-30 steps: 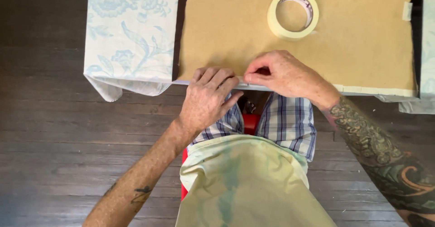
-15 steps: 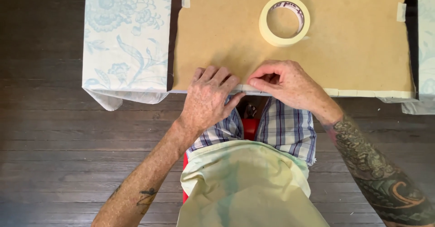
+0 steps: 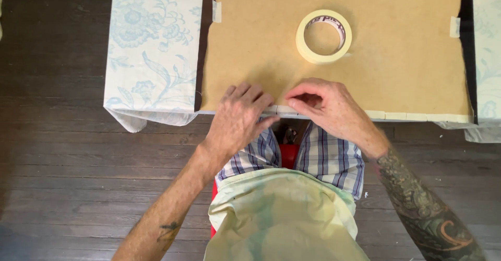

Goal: Applying small strips of masking tape to the edge of a board on a workbench.

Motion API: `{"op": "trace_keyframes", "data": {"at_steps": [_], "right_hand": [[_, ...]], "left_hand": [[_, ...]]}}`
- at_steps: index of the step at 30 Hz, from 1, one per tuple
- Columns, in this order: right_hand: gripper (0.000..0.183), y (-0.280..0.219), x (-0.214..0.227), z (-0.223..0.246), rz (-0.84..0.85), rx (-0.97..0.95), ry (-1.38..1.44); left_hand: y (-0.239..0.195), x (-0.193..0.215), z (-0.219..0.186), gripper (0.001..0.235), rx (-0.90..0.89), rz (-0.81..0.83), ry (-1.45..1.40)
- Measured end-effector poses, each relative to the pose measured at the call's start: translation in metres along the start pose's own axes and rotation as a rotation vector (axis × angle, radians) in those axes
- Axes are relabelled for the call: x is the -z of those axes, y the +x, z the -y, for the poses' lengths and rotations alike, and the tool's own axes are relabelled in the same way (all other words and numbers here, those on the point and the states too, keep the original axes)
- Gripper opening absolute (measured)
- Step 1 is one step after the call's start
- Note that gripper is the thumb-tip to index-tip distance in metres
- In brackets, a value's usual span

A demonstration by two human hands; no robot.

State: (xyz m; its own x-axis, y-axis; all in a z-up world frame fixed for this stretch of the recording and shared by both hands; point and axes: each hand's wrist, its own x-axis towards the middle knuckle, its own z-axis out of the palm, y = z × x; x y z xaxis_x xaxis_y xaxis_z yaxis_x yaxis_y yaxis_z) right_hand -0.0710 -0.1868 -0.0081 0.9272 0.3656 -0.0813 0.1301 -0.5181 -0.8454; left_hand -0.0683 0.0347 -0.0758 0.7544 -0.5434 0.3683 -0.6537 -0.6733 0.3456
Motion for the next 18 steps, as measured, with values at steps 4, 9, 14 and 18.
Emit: {"op": "trace_keyframes", "data": {"at_steps": [4, 9, 14, 18], "right_hand": [[0.026, -0.014, 0.025, -0.033, -0.227, -0.045, -0.063], [0.06, -0.006, 0.061, -0.071, -0.563, -0.09, -0.358], [0.048, 0.006, 0.048, -0.077, -0.583, -0.128, -0.313], [0.041, 0.015, 0.051, -0.098, -0.572, -0.193, -0.17]], "left_hand": [[-0.006, 0.032, -0.016, 0.044, 0.045, 0.013, -0.094], [0.047, 0.014, -0.018, 0.051, -0.022, -0.062, -0.172], [0.112, -0.043, -0.02, 0.045, -0.168, 0.034, -0.006], [0.132, -0.069, -0.005, 0.028, -0.222, 0.125, -0.032]]}}
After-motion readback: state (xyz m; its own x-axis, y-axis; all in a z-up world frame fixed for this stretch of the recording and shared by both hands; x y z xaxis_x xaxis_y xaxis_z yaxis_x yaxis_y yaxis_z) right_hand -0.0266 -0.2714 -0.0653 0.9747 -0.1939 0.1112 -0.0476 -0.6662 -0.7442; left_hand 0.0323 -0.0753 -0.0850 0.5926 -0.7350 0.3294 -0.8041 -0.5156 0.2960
